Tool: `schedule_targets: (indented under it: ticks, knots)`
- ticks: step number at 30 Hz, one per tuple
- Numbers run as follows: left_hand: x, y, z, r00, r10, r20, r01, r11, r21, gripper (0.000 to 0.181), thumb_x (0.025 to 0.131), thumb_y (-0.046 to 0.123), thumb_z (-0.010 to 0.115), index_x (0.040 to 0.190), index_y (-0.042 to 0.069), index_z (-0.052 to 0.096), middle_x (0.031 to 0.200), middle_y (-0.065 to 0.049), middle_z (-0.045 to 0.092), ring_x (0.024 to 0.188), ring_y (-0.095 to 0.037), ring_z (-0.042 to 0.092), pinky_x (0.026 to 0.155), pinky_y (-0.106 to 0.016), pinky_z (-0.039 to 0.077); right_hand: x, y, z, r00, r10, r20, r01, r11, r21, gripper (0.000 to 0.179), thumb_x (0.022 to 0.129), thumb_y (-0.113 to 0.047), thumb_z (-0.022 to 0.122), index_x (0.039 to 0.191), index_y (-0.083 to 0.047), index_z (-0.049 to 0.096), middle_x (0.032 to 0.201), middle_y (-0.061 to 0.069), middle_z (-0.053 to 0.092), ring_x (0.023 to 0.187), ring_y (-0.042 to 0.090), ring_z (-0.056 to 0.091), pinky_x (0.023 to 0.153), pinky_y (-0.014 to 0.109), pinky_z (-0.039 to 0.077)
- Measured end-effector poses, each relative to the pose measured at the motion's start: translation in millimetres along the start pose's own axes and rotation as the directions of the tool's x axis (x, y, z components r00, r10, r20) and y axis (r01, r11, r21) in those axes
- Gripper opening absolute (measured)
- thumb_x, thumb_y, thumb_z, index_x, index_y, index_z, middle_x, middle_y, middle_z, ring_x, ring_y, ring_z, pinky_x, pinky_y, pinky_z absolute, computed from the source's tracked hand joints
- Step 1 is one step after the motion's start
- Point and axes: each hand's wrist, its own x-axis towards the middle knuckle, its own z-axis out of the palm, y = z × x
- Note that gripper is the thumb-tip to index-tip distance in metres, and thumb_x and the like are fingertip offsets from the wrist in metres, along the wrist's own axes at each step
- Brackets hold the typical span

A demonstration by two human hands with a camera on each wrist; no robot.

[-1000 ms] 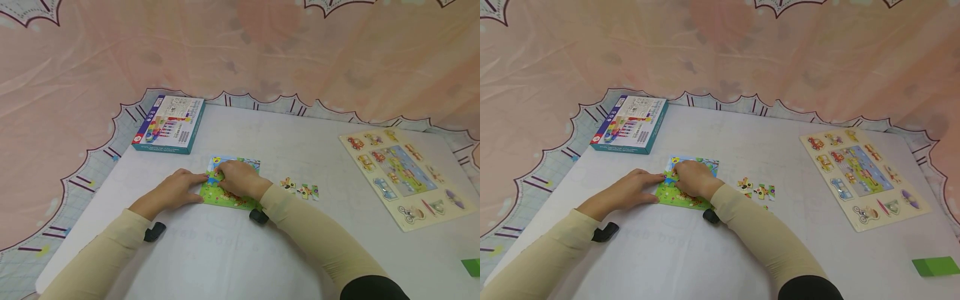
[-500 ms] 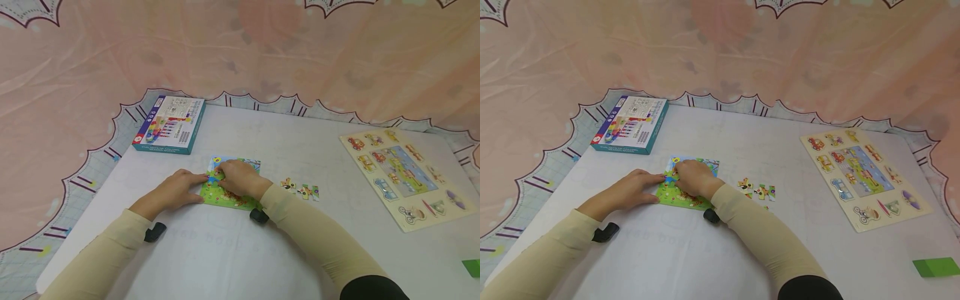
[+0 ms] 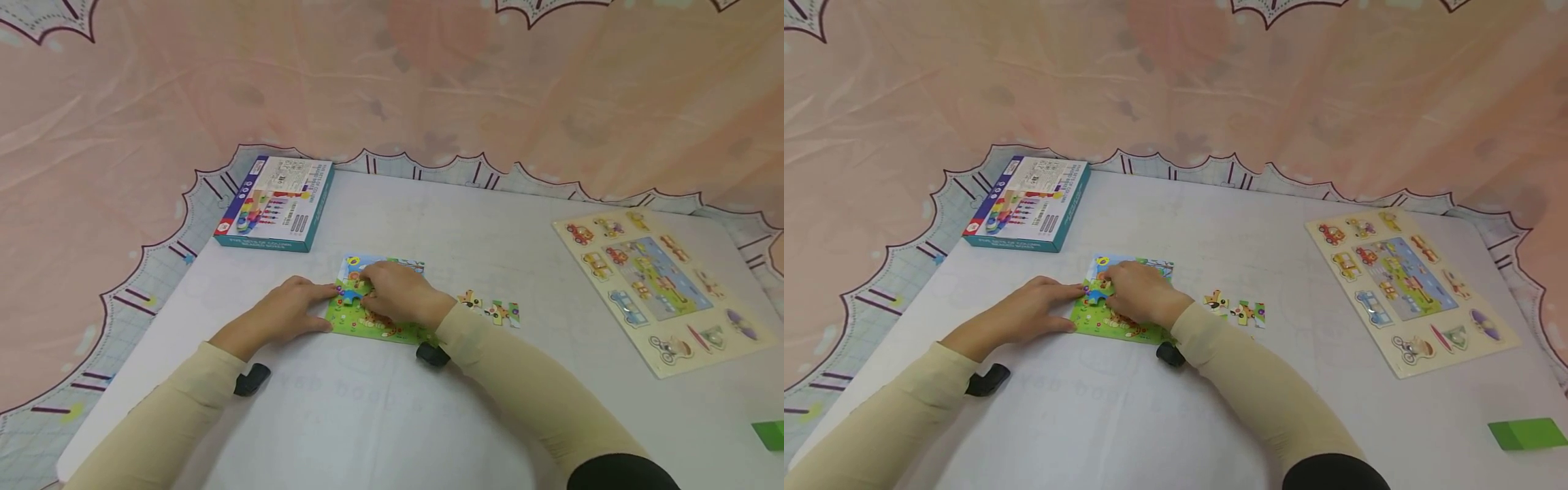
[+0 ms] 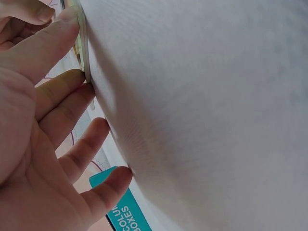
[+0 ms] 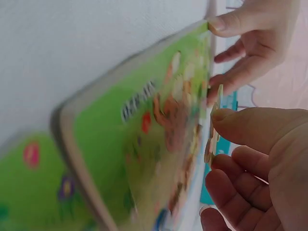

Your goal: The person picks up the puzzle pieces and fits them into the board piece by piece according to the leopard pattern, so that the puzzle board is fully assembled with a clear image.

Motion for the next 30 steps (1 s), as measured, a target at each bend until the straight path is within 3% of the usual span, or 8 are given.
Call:
schedule_targets:
  ticks: [18,30]
  knots:
    - [-1.0,0.4,0.0,1.0,-0.014,0.002,0.014,1.0,-0.004,0.065,0.086,0.028,0.081,0.145,0.016,0.056,0.138,-0.012,0.058,0.128,-0.035,0.044,0.102,-0.056,0.043,-42.9,49,-18,0.994,0.084,-0.069,-0.083,0.996,0.023,0.044,0.094,-0.027,0.068,0.132,-0.005,0.062,0.131,0.009,0.063,0.121,0.026,0.057,0.101,0.043,0.047]
    - [-0.4,1.2,-0.7,1.0,0.006,-0.006,-0.006,1.0,0.0,0.066,0.086,0.028,0.081,0.145,0.015,0.056,0.137,-0.01,0.06,0.126,-0.034,0.045,0.102,-0.055,0.043,-67.5,87,-26,0.985,0.158,-0.072,-0.15,0.983,0.101,0.046,0.092,-0.024,0.07,0.13,-0.001,0.062,0.12,0.012,0.066,0.105,0.026,0.062,0.094,0.044,0.05]
